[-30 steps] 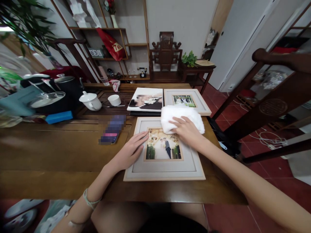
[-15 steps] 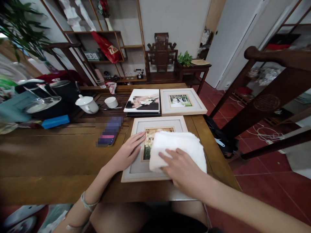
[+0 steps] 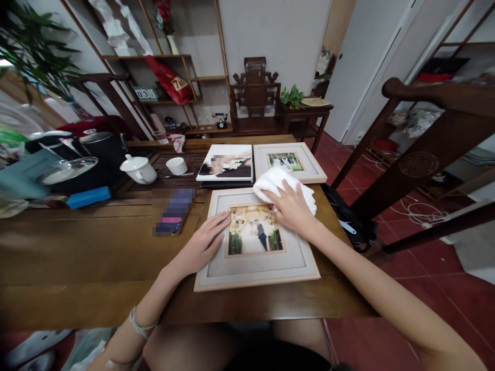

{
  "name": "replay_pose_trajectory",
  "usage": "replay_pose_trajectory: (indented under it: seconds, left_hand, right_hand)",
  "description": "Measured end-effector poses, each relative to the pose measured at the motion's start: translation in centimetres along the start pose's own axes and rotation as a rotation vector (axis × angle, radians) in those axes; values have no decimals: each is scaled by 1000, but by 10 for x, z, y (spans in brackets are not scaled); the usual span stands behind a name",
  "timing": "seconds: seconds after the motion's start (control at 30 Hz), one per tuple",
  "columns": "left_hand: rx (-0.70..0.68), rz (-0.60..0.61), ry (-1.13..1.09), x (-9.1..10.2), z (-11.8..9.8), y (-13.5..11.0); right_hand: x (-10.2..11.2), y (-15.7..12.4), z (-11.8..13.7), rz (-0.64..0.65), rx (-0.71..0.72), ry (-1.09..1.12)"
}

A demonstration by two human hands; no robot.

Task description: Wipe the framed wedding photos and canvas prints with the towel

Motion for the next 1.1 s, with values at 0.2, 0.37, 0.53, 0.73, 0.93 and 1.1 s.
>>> replay_pose_trajectory:
  seconds: [0.2,0.37,0.53,0.73,0.93,1.1]
  left_hand:
    - [16,1,4,0,2,0]
    - [23,16,3,-3,4,-1]
    - [11,4,3,-2,3,0]
    - [-9,1,-3,-1,2,-1]
    - [-7,5,11,0,0,-1]
    - [-7,-4,5,0,1,-1]
  right_hand:
    - [7,-17,41,100,270,5]
    - [46,-82,83,239,442,186]
    - [59,-101,98,261,518,307]
    - [15,-53,53,57,367,120]
    - [-4,-4,14,-28,218,-102]
    - [10,-21,42,124,332,-34]
Point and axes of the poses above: each hand's wrist, its own y-axis towards the middle knuckle, its own x-axis out of the back of the hand, z = x × y, the point moved 6 cm from there along y, towards the middle knuckle, and after that the axes turned 11 degrees about -y, right-handed, at the moved point
